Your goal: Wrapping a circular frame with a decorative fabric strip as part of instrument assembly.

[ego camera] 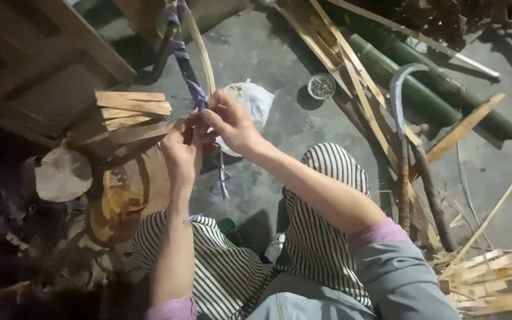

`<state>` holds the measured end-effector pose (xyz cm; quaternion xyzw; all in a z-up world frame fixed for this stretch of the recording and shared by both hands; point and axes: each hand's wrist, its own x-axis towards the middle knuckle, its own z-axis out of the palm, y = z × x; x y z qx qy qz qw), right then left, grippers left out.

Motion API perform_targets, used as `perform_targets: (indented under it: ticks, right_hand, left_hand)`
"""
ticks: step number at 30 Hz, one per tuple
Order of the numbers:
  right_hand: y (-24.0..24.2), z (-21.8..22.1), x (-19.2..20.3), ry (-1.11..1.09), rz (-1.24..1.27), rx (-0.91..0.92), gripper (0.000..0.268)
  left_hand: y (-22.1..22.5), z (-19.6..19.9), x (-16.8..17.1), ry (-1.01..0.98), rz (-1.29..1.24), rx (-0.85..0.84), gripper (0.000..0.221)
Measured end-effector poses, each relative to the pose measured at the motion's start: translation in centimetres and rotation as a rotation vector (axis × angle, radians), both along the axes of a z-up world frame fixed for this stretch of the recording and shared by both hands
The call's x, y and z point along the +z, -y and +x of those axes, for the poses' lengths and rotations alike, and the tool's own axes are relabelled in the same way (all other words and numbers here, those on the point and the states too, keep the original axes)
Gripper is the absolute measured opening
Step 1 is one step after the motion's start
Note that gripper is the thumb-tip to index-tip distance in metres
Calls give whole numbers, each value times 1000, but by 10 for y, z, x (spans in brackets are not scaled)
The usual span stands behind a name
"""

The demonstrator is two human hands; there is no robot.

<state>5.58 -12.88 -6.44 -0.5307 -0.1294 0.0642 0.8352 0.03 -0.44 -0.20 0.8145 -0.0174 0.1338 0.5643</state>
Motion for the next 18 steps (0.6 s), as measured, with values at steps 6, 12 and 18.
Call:
perform_targets:
  ticks: [6, 12, 18]
  right_hand:
    - [1, 4, 8, -87, 87, 0, 15]
    - [-4, 6, 6, -107, 36, 64, 16]
    - [-10, 4, -4, -87, 9, 108, 14]
  left_hand:
    - [-8, 3, -17, 41, -17, 65, 9]
    - [-20, -1, -19, 38, -9, 73, 12]
    - [-36, -4, -17, 40, 14, 61, 13]
